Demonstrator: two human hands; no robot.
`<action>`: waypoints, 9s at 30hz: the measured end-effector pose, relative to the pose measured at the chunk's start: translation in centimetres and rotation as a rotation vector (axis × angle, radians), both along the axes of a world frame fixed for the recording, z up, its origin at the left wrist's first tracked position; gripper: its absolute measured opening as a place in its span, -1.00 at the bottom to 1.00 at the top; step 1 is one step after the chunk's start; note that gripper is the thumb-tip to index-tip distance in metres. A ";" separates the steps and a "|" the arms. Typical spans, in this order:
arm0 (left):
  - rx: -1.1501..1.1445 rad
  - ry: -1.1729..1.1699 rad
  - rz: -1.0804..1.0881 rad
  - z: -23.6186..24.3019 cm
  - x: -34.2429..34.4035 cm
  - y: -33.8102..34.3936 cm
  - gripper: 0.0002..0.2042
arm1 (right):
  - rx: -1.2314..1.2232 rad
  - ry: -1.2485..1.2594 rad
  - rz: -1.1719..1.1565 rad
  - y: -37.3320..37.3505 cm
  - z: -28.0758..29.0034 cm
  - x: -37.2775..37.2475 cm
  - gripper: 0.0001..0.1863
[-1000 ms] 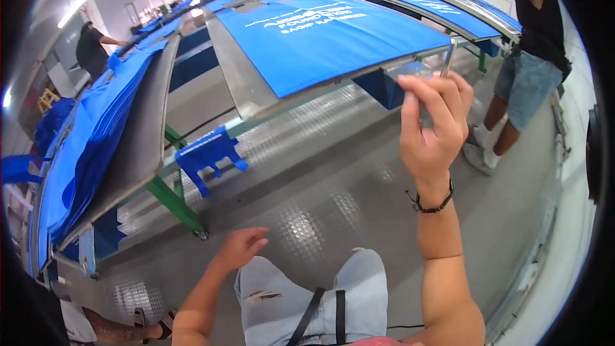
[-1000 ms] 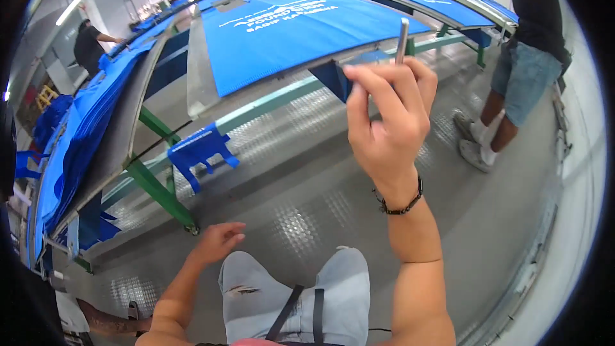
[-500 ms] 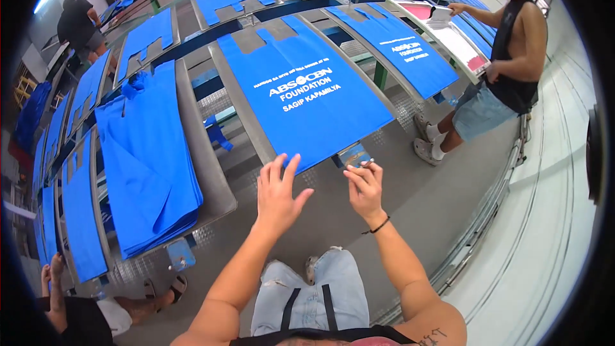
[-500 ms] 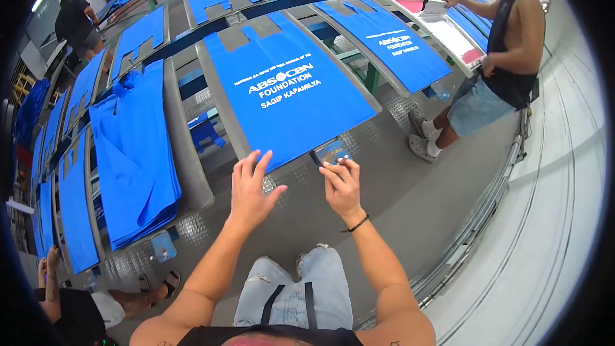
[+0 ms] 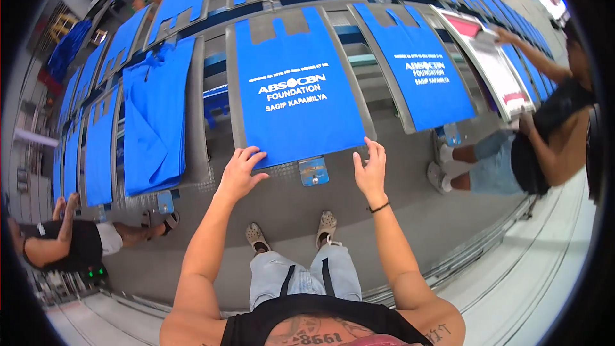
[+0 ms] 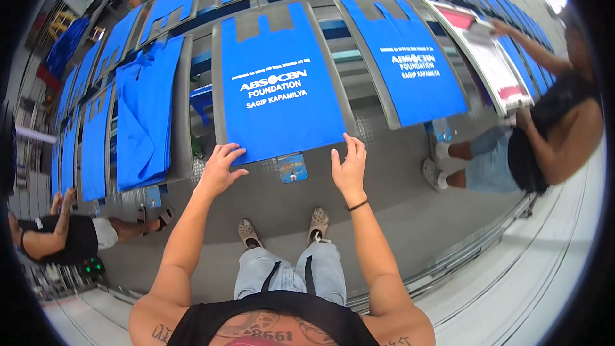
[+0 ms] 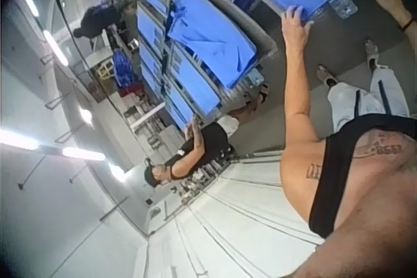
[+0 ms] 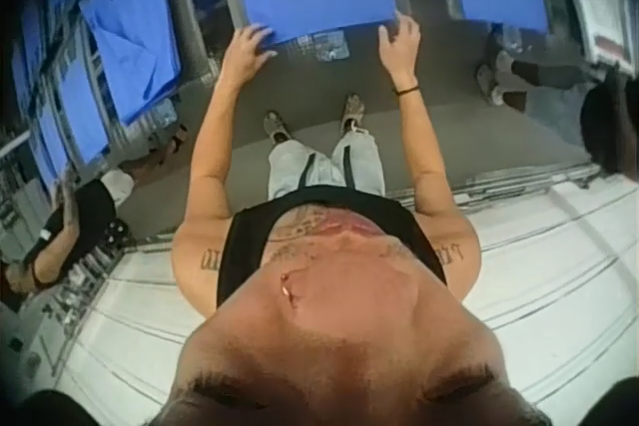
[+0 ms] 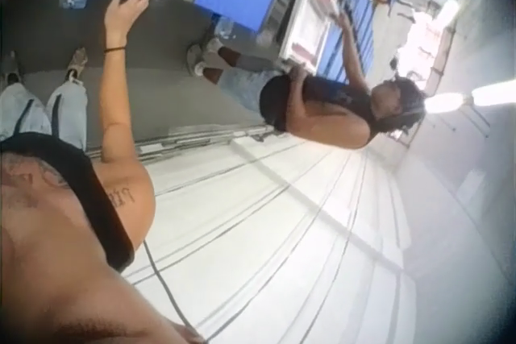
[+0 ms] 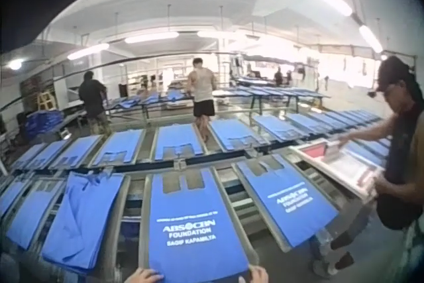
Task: Transferring printed blue bags from the screen printing station to a drying conveyor rack.
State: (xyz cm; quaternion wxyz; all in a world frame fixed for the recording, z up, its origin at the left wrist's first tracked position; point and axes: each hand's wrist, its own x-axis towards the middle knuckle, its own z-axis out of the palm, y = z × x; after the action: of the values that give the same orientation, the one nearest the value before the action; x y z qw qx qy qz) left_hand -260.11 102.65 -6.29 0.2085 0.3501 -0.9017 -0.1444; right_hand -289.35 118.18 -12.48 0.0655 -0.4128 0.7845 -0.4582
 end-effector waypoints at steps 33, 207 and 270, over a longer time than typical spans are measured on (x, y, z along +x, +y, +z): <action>-0.196 0.473 0.079 7.7 -6.7 10.9 -0.91 | -0.692 -0.919 0.303 -4.7 11.3 -0.2 -0.49; 1.084 0.350 1.088 -66.6 38.8 50.1 -0.73 | 1.060 -0.169 1.075 3.6 -52.1 41.0 -0.49; -0.118 -0.587 -0.645 -25.8 -43.2 24.1 -0.51 | -0.050 -0.150 0.985 16.9 -25.0 -5.9 -0.46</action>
State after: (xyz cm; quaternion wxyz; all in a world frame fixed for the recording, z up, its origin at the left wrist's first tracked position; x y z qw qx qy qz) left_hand -303.29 126.77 -32.11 -0.0924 0.0645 -0.9926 -0.0446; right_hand -295.23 135.06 -37.51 0.3204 -0.7017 0.4781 -0.4199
